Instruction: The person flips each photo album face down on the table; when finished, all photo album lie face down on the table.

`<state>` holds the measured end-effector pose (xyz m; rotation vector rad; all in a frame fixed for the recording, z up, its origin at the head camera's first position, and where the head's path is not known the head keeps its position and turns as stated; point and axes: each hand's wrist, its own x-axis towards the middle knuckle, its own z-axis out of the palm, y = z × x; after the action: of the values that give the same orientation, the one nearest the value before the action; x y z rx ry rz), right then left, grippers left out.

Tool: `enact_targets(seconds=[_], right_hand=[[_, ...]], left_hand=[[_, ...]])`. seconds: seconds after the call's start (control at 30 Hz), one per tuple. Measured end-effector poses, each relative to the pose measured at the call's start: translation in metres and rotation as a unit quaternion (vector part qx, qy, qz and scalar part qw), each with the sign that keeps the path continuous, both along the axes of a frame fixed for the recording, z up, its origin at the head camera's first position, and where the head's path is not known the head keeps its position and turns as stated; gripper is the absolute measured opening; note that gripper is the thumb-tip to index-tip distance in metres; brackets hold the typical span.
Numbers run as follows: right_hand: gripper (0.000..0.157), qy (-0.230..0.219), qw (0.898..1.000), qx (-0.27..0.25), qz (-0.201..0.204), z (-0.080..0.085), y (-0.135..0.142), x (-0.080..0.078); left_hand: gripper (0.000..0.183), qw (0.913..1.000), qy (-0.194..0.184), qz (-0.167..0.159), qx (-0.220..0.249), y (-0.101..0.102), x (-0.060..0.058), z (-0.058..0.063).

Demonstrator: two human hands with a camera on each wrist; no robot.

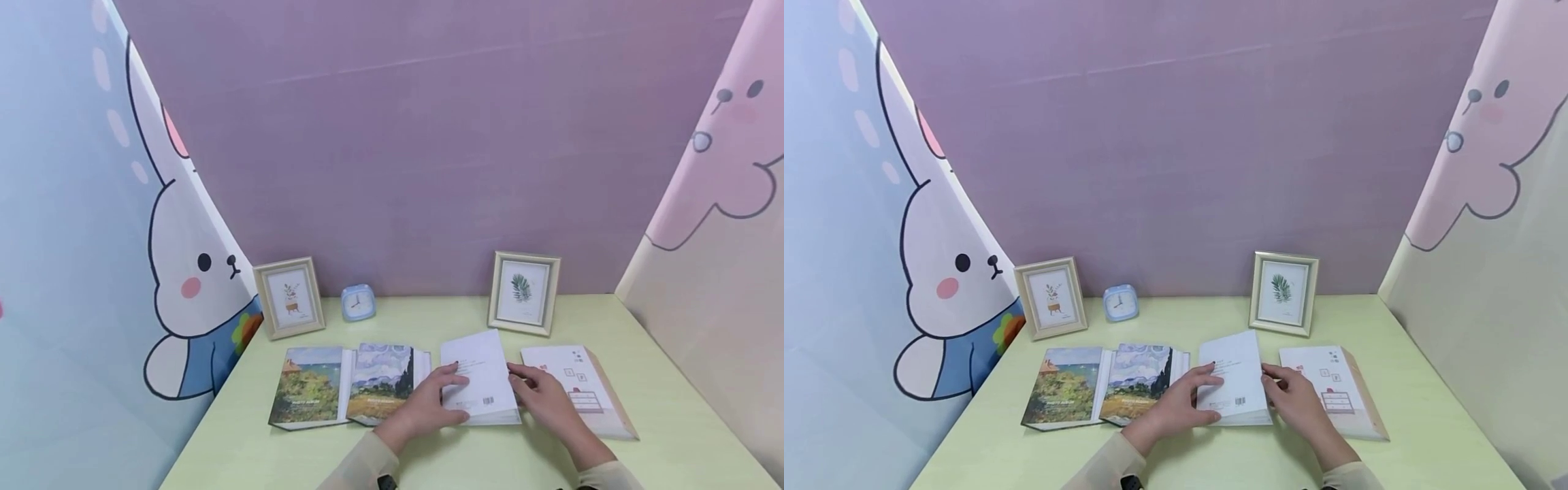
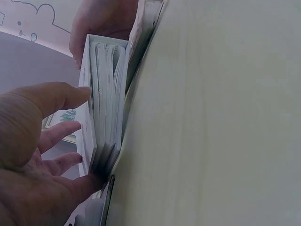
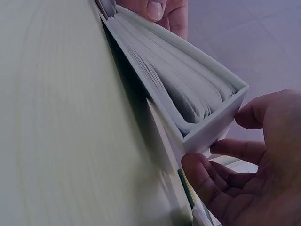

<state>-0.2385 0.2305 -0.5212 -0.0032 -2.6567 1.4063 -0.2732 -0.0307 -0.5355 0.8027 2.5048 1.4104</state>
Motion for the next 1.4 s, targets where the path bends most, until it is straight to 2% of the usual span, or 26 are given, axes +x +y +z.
enact_targets(seconds=[0.17, 0.33, 0.63, 0.97, 1.4], right_hand=[[0.042, 0.001, 1.000, 0.030, 0.001, -0.001, 0.002, -0.001], [0.041, 0.000, 0.999, 0.040, 0.003, -0.004, 0.002, -0.003], [0.047, -0.012, 1.000, 0.026, 0.013, -0.007, 0.000, -0.004], [0.050, -0.004, 0.999, 0.032, 0.020, -0.013, -0.002, -0.007], [0.055, -0.002, 0.999, 0.038, 0.015, -0.008, -0.001, -0.004]], left_hand=[[0.057, 0.9998, 0.001, -0.017, 0.007, -0.001, -0.001, 0.000], [0.057, 0.9999, -0.002, -0.015, 0.002, -0.003, 0.000, 0.000], [0.058, 0.9999, -0.004, -0.010, -0.005, -0.002, -0.001, -0.002], [0.061, 0.9995, 0.009, -0.002, -0.030, -0.002, -0.001, -0.003], [0.063, 0.9990, 0.006, 0.001, -0.044, 0.001, -0.003, -0.004]])
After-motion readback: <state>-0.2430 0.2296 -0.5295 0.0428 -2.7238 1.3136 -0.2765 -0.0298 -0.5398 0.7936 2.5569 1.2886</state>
